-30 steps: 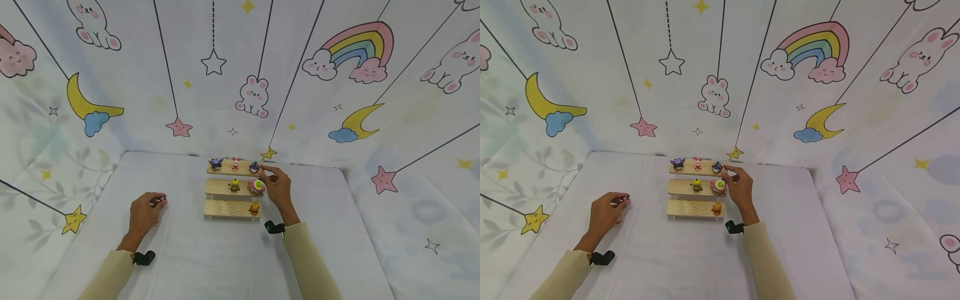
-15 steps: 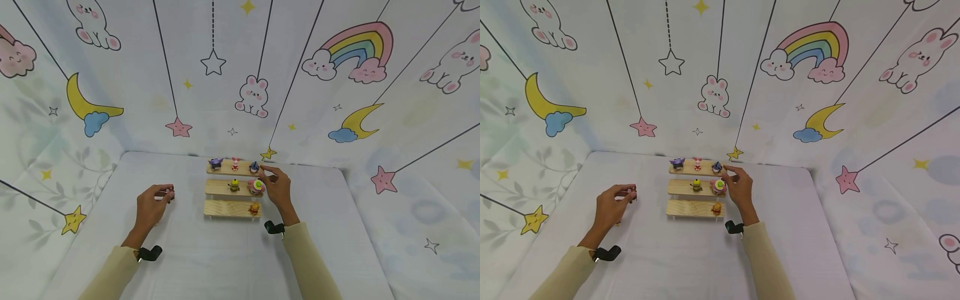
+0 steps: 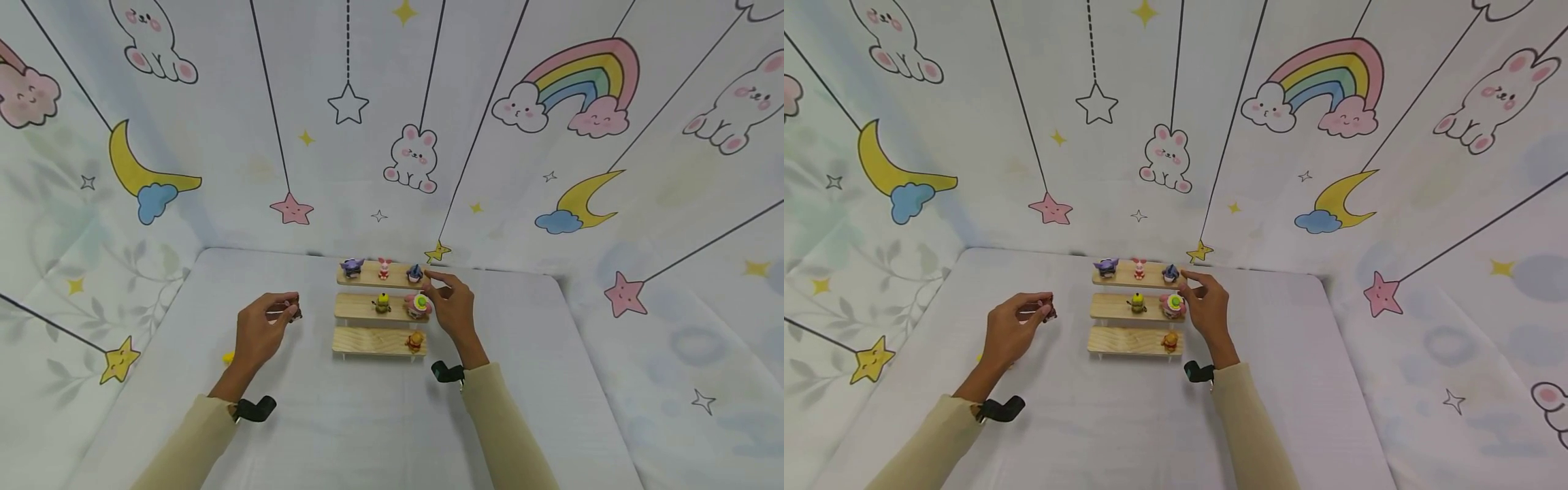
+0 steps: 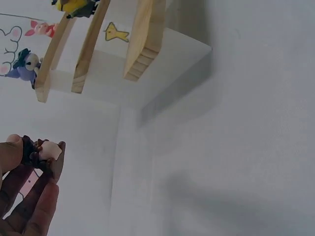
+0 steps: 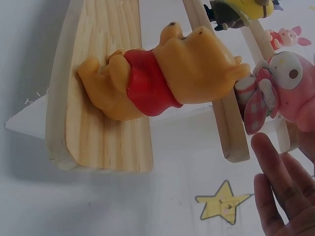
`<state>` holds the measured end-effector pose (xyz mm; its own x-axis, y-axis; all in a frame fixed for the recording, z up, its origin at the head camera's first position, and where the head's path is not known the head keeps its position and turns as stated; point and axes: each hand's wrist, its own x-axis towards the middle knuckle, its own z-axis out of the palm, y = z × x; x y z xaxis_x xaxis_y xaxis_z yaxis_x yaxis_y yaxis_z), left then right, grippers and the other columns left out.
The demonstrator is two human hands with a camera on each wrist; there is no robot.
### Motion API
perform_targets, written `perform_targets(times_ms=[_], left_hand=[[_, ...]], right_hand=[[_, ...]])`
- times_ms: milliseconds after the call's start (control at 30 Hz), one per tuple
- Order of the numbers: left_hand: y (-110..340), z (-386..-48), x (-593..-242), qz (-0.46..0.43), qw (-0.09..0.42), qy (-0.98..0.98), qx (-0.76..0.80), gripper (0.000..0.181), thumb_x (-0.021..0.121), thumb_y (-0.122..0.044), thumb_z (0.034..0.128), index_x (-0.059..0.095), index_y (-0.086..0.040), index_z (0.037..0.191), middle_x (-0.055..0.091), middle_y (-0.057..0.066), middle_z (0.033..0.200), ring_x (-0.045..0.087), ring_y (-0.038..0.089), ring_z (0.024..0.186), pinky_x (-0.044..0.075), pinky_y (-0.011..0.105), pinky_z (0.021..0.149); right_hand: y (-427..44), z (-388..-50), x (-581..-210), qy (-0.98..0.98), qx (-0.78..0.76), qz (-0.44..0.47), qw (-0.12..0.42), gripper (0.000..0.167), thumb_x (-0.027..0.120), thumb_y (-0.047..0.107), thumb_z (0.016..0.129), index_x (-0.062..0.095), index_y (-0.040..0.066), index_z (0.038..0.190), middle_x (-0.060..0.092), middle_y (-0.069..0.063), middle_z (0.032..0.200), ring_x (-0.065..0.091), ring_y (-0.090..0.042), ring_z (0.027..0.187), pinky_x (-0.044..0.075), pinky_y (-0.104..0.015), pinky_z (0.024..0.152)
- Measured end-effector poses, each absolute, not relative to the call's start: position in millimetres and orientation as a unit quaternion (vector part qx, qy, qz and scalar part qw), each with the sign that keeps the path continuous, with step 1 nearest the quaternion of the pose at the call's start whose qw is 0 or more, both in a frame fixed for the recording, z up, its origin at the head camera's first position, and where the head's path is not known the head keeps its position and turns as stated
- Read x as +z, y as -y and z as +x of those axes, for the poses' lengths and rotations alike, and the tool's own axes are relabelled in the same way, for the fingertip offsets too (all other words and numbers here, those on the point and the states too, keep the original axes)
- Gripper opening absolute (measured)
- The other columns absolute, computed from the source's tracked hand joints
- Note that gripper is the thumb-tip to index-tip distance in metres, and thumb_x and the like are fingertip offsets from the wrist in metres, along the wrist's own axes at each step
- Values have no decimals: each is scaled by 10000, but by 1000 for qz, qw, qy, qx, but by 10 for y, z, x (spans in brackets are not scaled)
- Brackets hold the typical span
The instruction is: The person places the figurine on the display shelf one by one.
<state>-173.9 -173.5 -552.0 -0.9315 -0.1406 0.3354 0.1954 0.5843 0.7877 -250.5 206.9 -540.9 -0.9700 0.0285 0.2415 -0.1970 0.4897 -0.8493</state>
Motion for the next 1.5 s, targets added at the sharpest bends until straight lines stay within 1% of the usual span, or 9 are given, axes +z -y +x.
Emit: perform_targets(times_ms=[67,133,200,333,433,767,1100,1333,1500], left_hand=[[1693,-1755,-5490,-23,191,871,-453,286,764,-117,992,762,-111,1278,779,83,1173,769,271,1019,636,452,874],[1645,-1770,-5456,-29,195,867,-457,285,763,-113,992,766,-119,1277,781,80,1161,756,265,1006,630,490,860],[1594,-1780,-5417,-34,194,864,-464,286,762,-109,993,766,-126,1278,780,76,1154,742,258,1006,631,459,845],[1488,-1794,-5344,-42,185,862,-470,292,755,-122,999,761,-145,1290,776,60,1155,728,238,1022,587,259,815],[1413,-1812,-5305,-52,180,859,-477,297,749,-124,1003,756,-151,1298,774,51,1160,723,229,1028,545,190,795],[1194,-1900,-5279,-90,175,845,-497,279,752,-133,1002,764,-163,1279,780,12,1135,719,178,1025,552,232,769],[1016,-1980,-5304,-114,160,836,-512,264,738,-141,1013,762,-136,1275,777,11,1157,723,177,1047,583,284,756],[938,-2027,-5362,-122,161,830,-519,268,756,-129,996,770,-159,1262,781,-1,1147,729,177,1050,593,291,740],[903,-2049,-5409,-123,162,826,-525,261,759,-105,990,773,-144,1248,787,-2,1169,730,184,1048,608,326,752]], right_hand=[[-2070,-2503,-5411,857,501,48,112,327,726,259,1026,742,199,1348,723,-73,1291,794,-266,952,531,-216,763],[-2070,-2503,-5411,856,502,48,112,327,729,258,1025,743,199,1346,724,-73,1286,794,-268,948,528,-227,753],[-2069,-2502,-5409,856,503,47,112,326,731,257,1022,745,202,1343,723,-73,1280,794,-268,945,525,-238,745],[-2068,-2506,-5414,858,501,43,108,324,729,257,1025,744,210,1345,722,-63,1294,794,-263,955,533,-243,754],[-2068,-2509,-5418,859,499,39,105,326,726,263,1028,741,213,1350,719,-58,1311,790,-262,965,544,-246,779],[-2073,-2509,-5421,855,507,41,104,326,733,267,1023,747,208,1343,717,-64,1307,791,-268,962,533,-209,751],[-2077,-2506,-5429,856,503,45,109,317,727,251,1027,748,203,1339,719,-71,1289,792,-268,948,522,-199,711],[-2083,-2511,-5418,844,519,63,117,316,739,200,1015,752,168,1329,733,-75,1289,798,-302,934,496,-204,671],[-2084,-2514,-5421,844,520,65,115,315,738,188,1015,752,181,1330,727,-60,1300,800,-285,937,506,-195,699]])
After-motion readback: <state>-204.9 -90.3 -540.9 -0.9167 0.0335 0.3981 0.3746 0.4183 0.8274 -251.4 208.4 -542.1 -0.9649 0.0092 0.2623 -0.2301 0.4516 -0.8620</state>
